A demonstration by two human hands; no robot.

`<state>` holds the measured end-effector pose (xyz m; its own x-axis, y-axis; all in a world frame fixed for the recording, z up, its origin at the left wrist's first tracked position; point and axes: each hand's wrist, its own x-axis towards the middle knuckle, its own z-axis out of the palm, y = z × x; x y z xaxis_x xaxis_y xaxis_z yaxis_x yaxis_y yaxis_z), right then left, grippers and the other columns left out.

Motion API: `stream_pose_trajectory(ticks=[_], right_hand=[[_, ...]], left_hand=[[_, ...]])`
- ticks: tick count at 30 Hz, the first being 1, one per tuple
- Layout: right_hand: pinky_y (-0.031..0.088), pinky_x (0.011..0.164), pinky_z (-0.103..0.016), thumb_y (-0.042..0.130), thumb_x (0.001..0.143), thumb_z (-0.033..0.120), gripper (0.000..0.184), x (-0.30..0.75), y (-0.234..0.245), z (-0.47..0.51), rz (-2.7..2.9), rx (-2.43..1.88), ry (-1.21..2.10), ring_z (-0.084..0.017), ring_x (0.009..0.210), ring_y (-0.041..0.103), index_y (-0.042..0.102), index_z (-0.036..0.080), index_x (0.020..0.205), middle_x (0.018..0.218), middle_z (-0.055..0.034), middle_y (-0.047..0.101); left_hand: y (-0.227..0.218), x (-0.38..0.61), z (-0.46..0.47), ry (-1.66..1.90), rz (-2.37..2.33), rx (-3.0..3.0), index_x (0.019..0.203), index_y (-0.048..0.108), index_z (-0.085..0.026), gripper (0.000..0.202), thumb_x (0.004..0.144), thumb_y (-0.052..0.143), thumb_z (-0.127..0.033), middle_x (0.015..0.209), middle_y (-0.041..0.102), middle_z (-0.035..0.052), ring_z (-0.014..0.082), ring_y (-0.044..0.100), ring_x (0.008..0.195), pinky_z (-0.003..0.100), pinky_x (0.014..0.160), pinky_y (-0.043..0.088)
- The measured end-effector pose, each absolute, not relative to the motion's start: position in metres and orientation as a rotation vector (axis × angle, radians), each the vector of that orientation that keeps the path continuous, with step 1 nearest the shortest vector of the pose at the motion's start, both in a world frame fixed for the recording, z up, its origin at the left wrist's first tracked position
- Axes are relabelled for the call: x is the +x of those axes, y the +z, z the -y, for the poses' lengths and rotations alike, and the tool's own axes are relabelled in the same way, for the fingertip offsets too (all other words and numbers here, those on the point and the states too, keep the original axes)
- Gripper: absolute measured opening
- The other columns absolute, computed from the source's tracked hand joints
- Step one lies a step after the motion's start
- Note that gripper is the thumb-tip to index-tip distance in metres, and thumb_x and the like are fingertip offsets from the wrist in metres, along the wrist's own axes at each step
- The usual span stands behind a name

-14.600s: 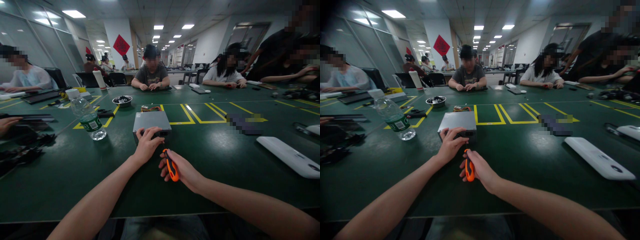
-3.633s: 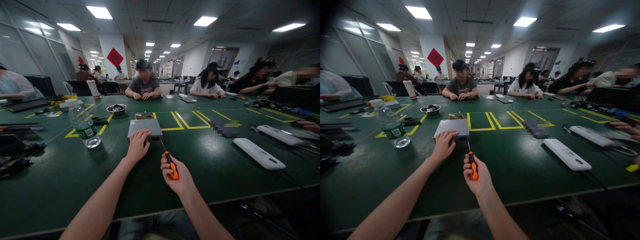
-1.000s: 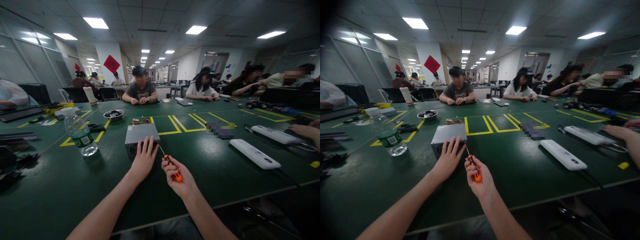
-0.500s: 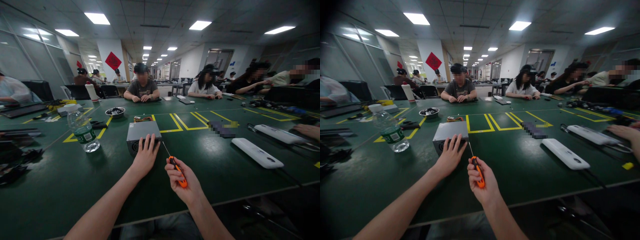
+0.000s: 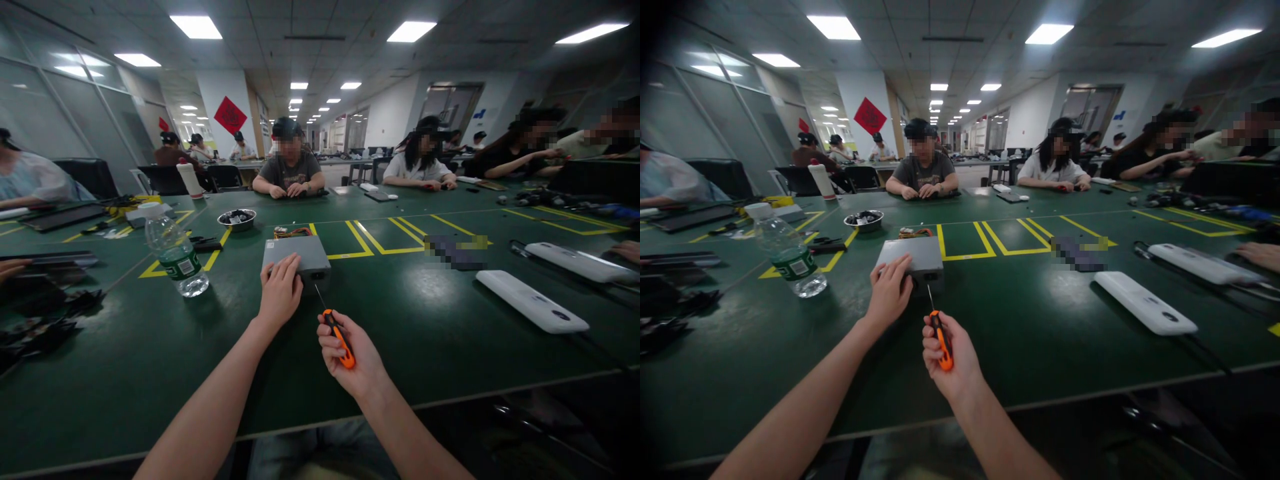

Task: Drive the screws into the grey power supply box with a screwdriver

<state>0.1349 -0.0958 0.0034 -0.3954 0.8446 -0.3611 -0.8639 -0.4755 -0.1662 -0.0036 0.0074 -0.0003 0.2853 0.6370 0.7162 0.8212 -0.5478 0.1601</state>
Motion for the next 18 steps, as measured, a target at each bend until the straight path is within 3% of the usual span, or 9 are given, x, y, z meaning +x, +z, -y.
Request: stream_pose_trajectory(ticks=[5,18], right_hand=[[0.029,0.030,-0.008,0.037,0.089,0.025,0.024,0.126,0.004,0.088,-0.042,-0.499,2.016,-0.001,0.037,0.035,0.052,0.008,0.083,0.056,0.0024,0.046],[0.029,0.031,-0.008,0.037,0.089,0.025,0.024,0.121,0.008,0.084,-0.005,-0.517,2.016,-0.001,0.037,0.035,0.053,0.008,0.082,0.055,0.0023,0.047]], left_hand=[[-0.003,-0.004,-0.009,-1.075,1.330,-2.331,0.117,0.050,-0.023,0.034,0.085,0.040,-0.019,0.124,0.054,0.0039,0.0194,0.044,0.118,0.040,0.100,0.021],[-0.003,-0.003,-0.008,-1.102,1.338,-2.324,0.117,0.050,-0.024,0.034,0.084,0.042,-0.018,0.124,0.055,0.0036,0.0201,0.044,0.117,0.040,0.096,0.024]])
